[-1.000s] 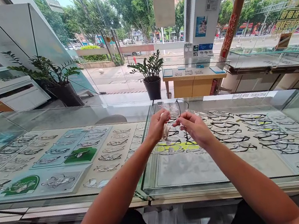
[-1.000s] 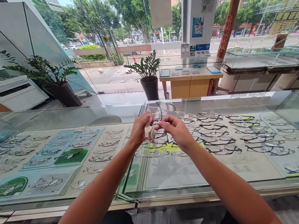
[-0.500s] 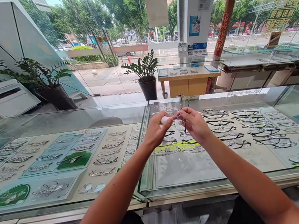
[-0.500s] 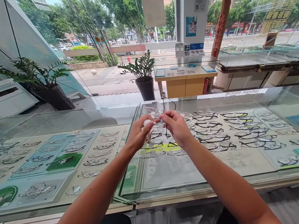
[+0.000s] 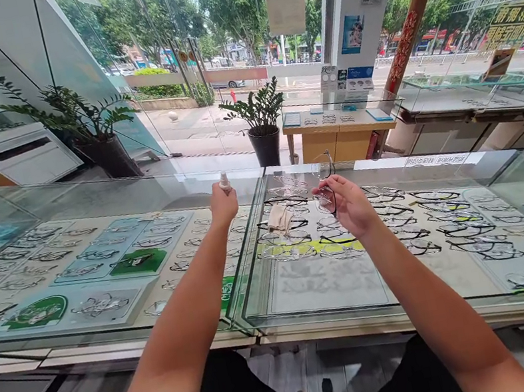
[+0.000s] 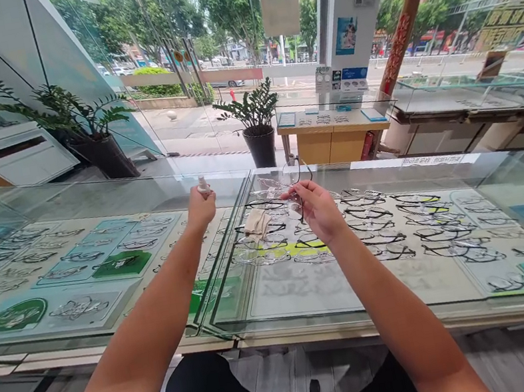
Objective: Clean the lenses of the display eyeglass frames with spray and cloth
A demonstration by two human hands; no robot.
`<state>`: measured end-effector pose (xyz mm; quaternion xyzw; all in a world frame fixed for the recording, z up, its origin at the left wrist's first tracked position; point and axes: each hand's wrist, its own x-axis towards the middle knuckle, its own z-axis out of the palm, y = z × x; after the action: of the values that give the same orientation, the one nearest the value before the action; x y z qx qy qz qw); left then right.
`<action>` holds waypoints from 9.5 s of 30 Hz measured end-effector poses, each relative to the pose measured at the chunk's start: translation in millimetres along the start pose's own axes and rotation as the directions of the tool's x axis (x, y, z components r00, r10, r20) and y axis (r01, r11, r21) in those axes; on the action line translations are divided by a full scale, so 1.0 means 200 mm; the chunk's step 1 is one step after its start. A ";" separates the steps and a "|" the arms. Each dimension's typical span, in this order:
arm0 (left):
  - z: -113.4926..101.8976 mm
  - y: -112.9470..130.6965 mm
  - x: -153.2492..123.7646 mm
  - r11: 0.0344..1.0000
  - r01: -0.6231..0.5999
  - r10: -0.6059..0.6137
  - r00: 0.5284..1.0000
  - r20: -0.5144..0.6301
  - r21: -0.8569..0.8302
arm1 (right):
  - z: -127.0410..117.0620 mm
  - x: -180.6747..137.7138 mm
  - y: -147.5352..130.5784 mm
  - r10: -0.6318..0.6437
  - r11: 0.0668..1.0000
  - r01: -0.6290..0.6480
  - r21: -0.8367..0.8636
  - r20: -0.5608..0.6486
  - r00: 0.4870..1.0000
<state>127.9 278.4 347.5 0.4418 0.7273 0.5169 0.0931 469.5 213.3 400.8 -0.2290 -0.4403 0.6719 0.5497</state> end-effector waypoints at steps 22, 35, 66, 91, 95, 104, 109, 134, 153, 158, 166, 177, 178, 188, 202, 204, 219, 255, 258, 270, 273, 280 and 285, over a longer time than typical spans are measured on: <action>-0.07 0.44 -0.41 0.736 -0.586 0.348 0.757 0.554 0.339 | 0.01 0.00 -0.03 -0.003 0.998 0.003 0.055 -0.015 1.000; -0.01 0.41 -0.44 0.739 -0.542 0.185 0.734 0.654 0.400 | 0.03 -0.01 -0.04 0.000 0.998 0.000 0.065 -0.010 1.000; -0.25 0.37 -0.18 0.998 0.042 -0.070 0.661 0.747 0.057 | 0.02 -0.02 -0.03 -0.006 1.000 0.006 0.003 0.004 1.000; -0.21 0.61 -0.48 0.855 0.262 0.191 0.642 0.742 -0.447 | 0.07 -0.06 -0.02 0.020 0.998 -0.021 0.051 0.028 0.999; -0.14 0.65 -0.61 0.803 0.310 0.201 0.663 0.721 -0.509 | 0.08 -0.05 -0.01 -0.032 0.999 0.032 0.010 -0.017 0.999; -0.03 0.63 -0.73 0.693 0.378 0.239 0.683 0.690 -0.614 | 0.06 -0.03 0.02 -0.078 0.996 0.074 -0.048 -0.100 0.992; -0.01 0.63 -0.75 0.699 0.326 0.308 0.666 0.680 -0.637 | 0.04 -0.01 0.03 -0.110 0.992 0.101 -0.074 -0.134 0.985; 0.04 0.60 -0.78 0.592 0.380 0.380 0.646 0.662 -0.711 | 0.08 -0.04 0.04 -0.017 0.999 0.019 0.045 -0.064 0.998; 0.04 0.55 -0.78 0.731 0.281 0.424 0.528 0.736 -0.622 | 0.09 -0.04 0.02 0.001 0.995 0.001 0.102 -0.018 1.000; 0.03 0.56 -0.78 0.717 0.301 0.443 0.501 0.744 -0.629 | 0.09 -0.04 0.03 0.004 0.996 -0.004 0.092 0.002 1.000; 0.01 0.60 -0.79 0.681 0.330 0.483 0.469 0.739 -0.654 | 0.10 -0.05 0.02 0.032 0.991 -0.031 0.132 -0.008 0.999; 0.00 0.61 -0.80 0.752 0.233 0.443 0.514 0.735 -0.616 | 0.12 -0.08 0.03 0.020 0.998 -0.023 0.060 0.052 0.998; 0.00 0.61 -0.81 0.752 0.229 0.435 0.533 0.726 -0.618 | 0.12 -0.08 0.03 0.018 0.998 -0.021 0.052 0.059 0.998; 0.04 0.61 -0.85 0.694 0.218 0.357 0.723 0.591 -0.686 | 0.12 -0.09 0.03 -0.027 0.999 0.025 0.033 0.074 0.997; -0.01 0.62 -0.82 0.654 0.363 0.488 0.467 0.737 -0.663 | 0.08 -0.05 0.00 0.004 0.998 -0.006 0.069 0.024 1.000; -0.01 0.61 -0.81 0.667 0.358 0.473 0.474 0.743 -0.653 | 0.07 -0.05 0.00 -0.004 0.998 0.003 0.056 0.028 1.000; 0.01 0.64 -0.87 0.731 0.134 0.386 0.728 0.567 -0.669 | 0.13 -0.08 0.04 -0.091 0.996 0.090 0.020 0.037 0.995; -0.03 0.61 -0.75 0.723 0.159 0.532 0.493 0.688 -0.673 | 0.11 -0.08 0.02 -0.090 0.996 0.090 -0.019 -0.002 0.996; -0.03 0.61 -0.77 0.699 0.175 0.547 0.493 0.677 -0.693 | 0.11 -0.08 0.02 -0.081 0.997 0.081 -0.020 -0.005 0.997; 0.04 0.59 -0.80 0.696 0.200 0.371 0.722 0.584 -0.689 | 0.12 -0.09 0.06 -0.178 0.977 0.177 -0.117 0.001 0.984; -0.01 0.61 -0.78 0.695 0.241 0.462 0.572 0.678 -0.677 | 0.11 -0.08 0.03 -0.118 0.992 0.116 -0.055 -0.024 0.993; 0.00 0.62 -0.81 0.716 0.152 0.469 0.619 0.630 -0.682 | 0.11 -0.07 0.05 -0.115 0.992 0.115 -0.053 -0.012 0.993; 0.05 0.60 -0.82 0.707 0.136 0.361 0.774 0.519 -0.694 | 0.13 -0.07 0.10 -0.116 0.991 0.116 -0.063 0.008 0.993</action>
<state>296.9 172.6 390.6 0.5640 0.3734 0.5809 0.4528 442.7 191.2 393.5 -0.2188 -0.4749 0.6250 0.5796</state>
